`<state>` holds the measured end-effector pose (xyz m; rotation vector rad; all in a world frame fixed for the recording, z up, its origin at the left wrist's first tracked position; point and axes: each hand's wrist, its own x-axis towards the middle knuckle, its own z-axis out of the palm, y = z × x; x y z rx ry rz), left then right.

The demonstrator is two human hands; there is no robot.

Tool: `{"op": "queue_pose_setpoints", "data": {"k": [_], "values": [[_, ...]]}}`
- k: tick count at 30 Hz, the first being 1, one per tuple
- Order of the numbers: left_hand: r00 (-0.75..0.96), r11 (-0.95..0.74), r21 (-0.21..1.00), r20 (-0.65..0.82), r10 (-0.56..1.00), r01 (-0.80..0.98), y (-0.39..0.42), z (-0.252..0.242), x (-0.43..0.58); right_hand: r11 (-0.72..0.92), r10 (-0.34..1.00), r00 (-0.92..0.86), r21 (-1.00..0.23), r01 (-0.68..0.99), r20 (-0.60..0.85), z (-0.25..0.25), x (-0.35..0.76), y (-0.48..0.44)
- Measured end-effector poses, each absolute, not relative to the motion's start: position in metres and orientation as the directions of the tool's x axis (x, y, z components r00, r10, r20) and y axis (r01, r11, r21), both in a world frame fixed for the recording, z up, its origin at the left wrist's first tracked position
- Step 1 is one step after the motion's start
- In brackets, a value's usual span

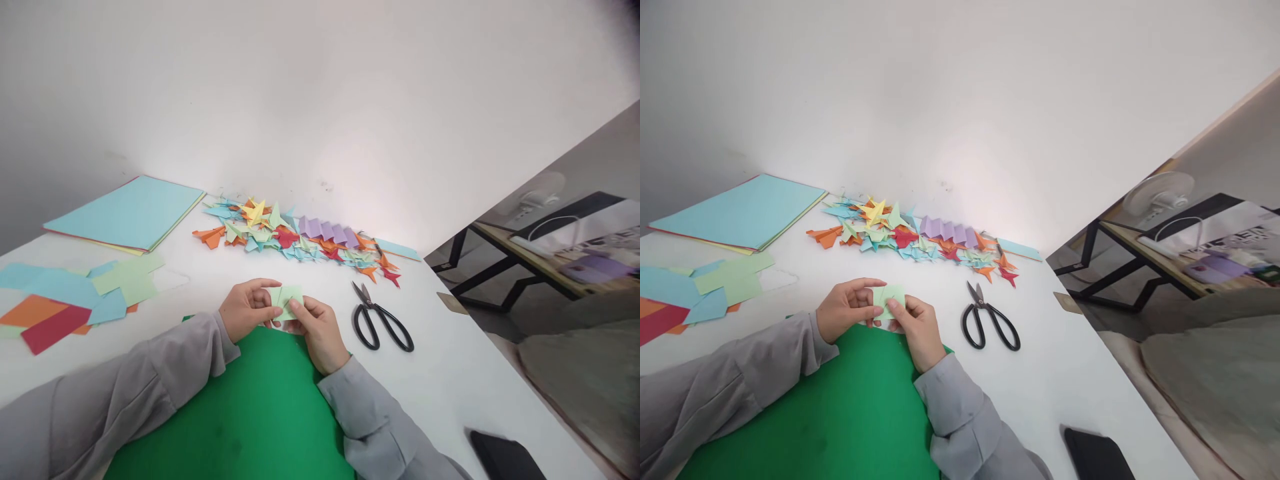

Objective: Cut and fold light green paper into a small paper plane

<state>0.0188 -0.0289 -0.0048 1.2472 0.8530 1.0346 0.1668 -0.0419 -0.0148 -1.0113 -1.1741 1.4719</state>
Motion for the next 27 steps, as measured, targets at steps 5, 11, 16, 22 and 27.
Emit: {"op": "queue_pose_setpoints", "data": {"k": [5,11,16,22,27], "values": [[0.361,0.059,0.991,-0.01,0.933,-0.124,-0.0303,-0.0077,0.0214,-0.054,0.972,-0.232,-0.992,-0.113,-0.027,-0.0138,0.1665,-0.0419],[0.488,0.05,0.996,-0.006,0.873,-0.077,-0.0324,-0.007,0.0214,0.004,0.976,-0.215,-0.998,-0.06,0.017,-0.0157,0.1675,-0.0422],[0.52,0.058,0.996,-0.014,0.854,-0.069,-0.0321,-0.0049,0.0207,0.004,0.976,-0.216,-0.997,-0.072,0.02,-0.0152,0.1671,-0.0424],[0.498,0.064,0.997,-0.032,0.867,-0.047,-0.0331,-0.0052,0.0208,0.035,0.959,-0.278,-0.994,-0.102,0.062,-0.0112,0.1654,-0.0445],[0.487,0.056,0.998,-0.035,0.872,-0.029,-0.0335,-0.0056,0.021,0.071,0.969,-0.231,-0.993,-0.097,0.092,-0.0104,0.1648,-0.0447]]}}
